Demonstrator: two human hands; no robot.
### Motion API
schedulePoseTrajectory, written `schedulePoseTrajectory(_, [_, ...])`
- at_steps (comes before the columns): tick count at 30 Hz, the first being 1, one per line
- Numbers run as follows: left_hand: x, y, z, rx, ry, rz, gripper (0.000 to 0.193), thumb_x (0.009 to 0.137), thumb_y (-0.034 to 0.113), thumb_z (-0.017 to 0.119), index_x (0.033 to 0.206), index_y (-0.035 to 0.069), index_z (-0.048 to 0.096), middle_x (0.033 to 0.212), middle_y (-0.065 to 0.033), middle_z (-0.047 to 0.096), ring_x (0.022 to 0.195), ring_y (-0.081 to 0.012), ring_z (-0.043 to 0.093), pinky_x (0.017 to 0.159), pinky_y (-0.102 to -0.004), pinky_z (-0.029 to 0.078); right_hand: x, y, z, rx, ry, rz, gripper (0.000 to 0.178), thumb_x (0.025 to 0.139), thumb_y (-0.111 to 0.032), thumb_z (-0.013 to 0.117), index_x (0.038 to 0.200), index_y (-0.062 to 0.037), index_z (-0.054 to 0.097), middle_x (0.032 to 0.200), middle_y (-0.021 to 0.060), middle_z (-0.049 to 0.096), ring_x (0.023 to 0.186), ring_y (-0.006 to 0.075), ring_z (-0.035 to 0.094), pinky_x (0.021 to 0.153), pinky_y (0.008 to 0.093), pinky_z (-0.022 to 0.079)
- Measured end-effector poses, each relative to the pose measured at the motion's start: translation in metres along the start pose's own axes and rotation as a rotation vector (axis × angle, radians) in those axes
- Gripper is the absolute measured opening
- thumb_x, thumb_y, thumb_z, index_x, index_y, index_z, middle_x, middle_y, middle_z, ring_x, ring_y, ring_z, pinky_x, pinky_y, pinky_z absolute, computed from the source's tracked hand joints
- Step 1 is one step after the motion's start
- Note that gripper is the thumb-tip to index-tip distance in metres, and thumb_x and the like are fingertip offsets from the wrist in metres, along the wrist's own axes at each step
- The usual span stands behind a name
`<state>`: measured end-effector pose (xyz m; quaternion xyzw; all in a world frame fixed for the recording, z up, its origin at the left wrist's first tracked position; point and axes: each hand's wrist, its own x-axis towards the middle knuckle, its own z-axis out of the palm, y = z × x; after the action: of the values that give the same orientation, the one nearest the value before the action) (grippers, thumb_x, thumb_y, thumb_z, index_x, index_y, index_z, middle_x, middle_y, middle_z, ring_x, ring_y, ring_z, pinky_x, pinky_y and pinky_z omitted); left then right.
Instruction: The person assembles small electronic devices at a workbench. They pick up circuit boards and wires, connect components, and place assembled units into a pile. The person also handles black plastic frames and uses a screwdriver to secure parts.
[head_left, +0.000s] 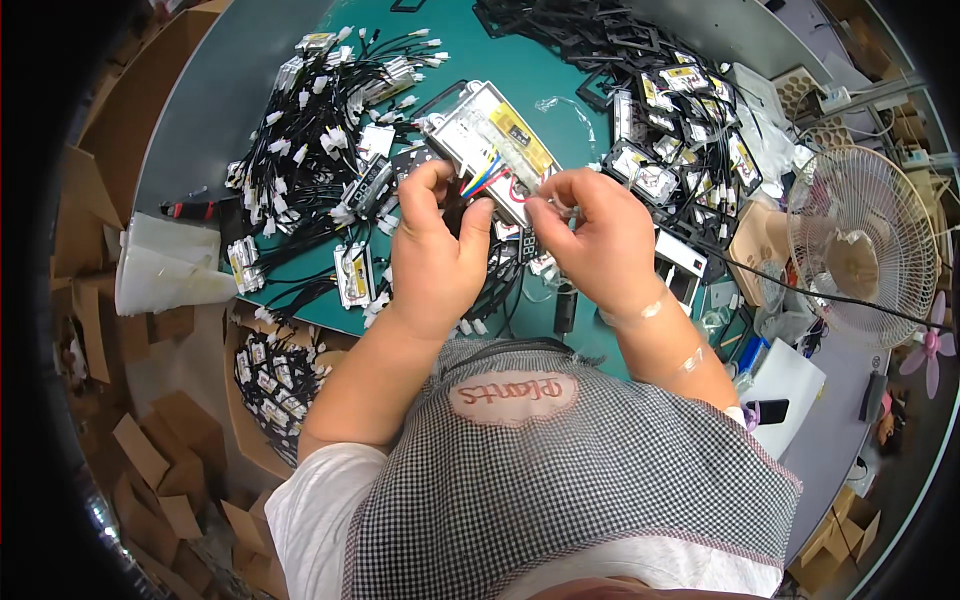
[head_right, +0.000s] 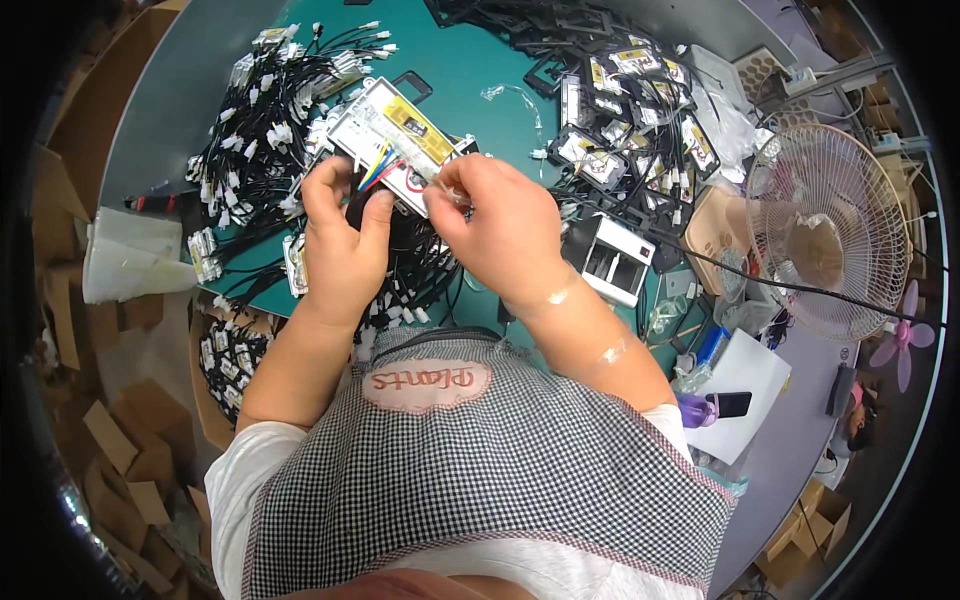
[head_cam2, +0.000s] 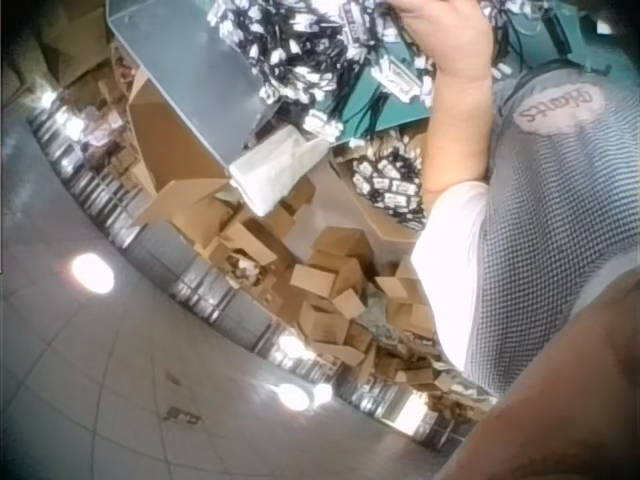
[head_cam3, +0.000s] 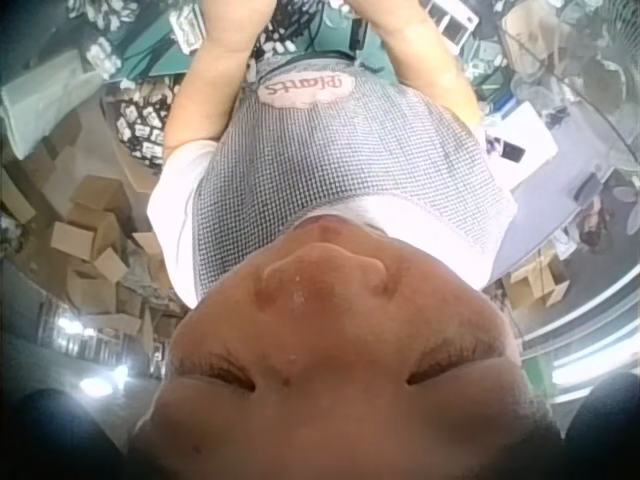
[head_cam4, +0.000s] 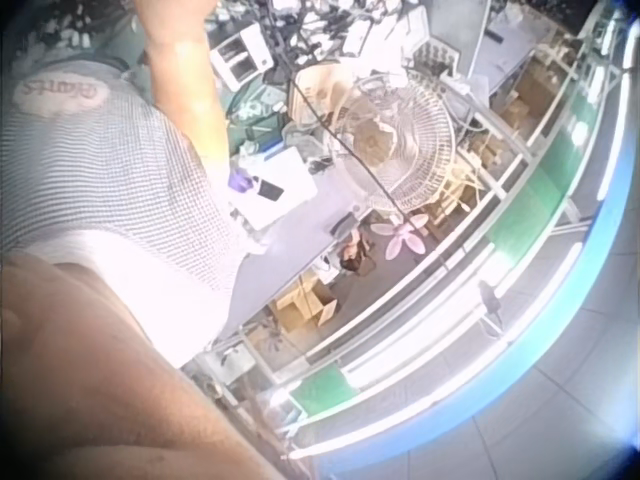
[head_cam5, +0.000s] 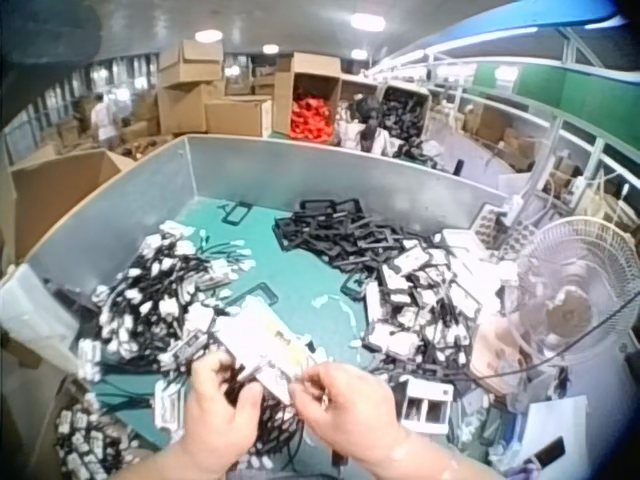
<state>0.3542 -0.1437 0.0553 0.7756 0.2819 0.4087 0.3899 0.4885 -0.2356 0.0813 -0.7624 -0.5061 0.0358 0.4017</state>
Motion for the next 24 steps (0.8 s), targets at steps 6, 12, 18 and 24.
schedulePoseTrajectory(6, [0.004,-0.011,-0.009,0.233,-0.052,0.128,0.042,0.08,0.008,0.063,0.116,0.0,0.042,0.099,-0.0179,0.057,0.079,-0.0331,0.061,0.072,-0.0393,0.05,0.005,0.015,-0.012,-0.044,0.123,-0.07,0.011,0.067,-0.01,0.065,0.075,-0.0097,0.058,0.066,0.0037,0.059,0.056,0.0214,0.058,0.052,0.0316,0.047])
schedulePoseTrajectory(12, [0.002,-0.006,-0.05,0.411,-0.665,-0.037,0.051,0.068,0.012,0.065,0.116,0.008,0.049,0.097,-0.0173,0.056,0.082,-0.0371,0.059,0.073,-0.0435,0.049,0.031,0.101,-0.07,-0.53,0.429,-0.117,0.009,0.074,-0.014,0.066,0.079,-0.0089,0.061,0.07,0.0053,0.061,0.058,0.0212,0.059,0.055,0.0319,0.048])
schedulePoseTrajectory(18, [-0.005,-0.038,-0.129,0.807,-0.785,-0.232,0.026,0.065,0.006,0.063,0.091,0.003,0.062,0.082,-0.0186,0.062,0.083,-0.0381,0.06,0.072,-0.043,0.048,0.02,0.207,-0.176,-0.895,0.52,0.236,0.019,0.078,-0.028,0.062,0.086,-0.0101,0.063,0.078,0.0117,0.065,0.072,0.032,0.062,0.064,0.0408,0.048])
schedulePoseTrajectory(24, [-0.042,-0.133,-0.262,0.532,-0.251,-0.778,0.025,0.08,0.013,0.058,0.103,0.005,0.066,0.093,-0.0154,0.067,0.082,-0.0284,0.064,0.072,-0.0344,0.048,-0.011,0.276,-0.276,-1.098,0.581,0.617,0.036,0.079,-0.042,0.053,0.097,-0.0117,0.064,0.089,0.0151,0.067,0.085,0.0353,0.063,0.073,0.0437,0.048])
